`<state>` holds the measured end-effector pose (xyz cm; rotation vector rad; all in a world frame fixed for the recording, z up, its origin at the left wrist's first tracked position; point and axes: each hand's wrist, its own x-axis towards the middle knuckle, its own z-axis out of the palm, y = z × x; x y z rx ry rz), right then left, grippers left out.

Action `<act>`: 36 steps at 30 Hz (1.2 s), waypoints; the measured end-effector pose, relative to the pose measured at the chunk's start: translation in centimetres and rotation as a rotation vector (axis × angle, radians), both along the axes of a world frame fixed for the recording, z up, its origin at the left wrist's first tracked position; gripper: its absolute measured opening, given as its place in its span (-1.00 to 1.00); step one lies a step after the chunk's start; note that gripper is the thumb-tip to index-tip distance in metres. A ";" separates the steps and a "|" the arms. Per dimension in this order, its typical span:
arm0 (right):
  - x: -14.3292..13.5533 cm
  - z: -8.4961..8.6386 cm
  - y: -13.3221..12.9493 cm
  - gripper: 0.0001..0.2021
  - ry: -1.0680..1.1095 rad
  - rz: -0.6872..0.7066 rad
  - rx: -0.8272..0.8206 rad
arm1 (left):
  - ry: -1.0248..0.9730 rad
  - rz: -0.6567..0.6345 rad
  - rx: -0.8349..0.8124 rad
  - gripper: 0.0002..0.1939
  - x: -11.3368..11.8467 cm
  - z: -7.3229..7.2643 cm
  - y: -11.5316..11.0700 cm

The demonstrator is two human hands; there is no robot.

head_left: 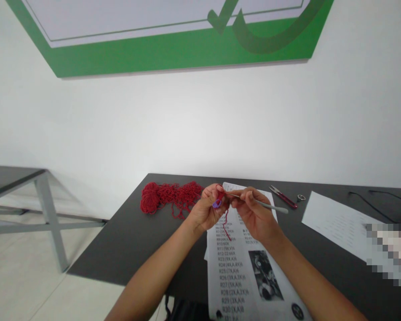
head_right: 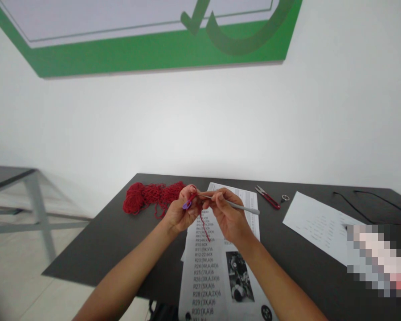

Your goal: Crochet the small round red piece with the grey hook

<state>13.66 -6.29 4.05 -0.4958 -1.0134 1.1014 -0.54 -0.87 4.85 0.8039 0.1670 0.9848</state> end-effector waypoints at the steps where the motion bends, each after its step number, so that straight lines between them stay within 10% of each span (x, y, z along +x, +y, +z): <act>1: 0.0 0.0 0.2 -0.73 0.028 0.021 -0.021 | 0.004 -0.007 0.019 -0.59 0.1 -0.1 0.0; 12: -0.6 -1.1 0.9 -0.75 0.110 -0.120 -0.082 | 0.225 0.394 0.304 -0.61 1.1 0.2 -0.1; 36: 0.5 -0.3 0.7 -0.68 -0.100 -0.190 -0.083 | 0.324 0.538 0.385 -0.68 1.5 0.1 -1.4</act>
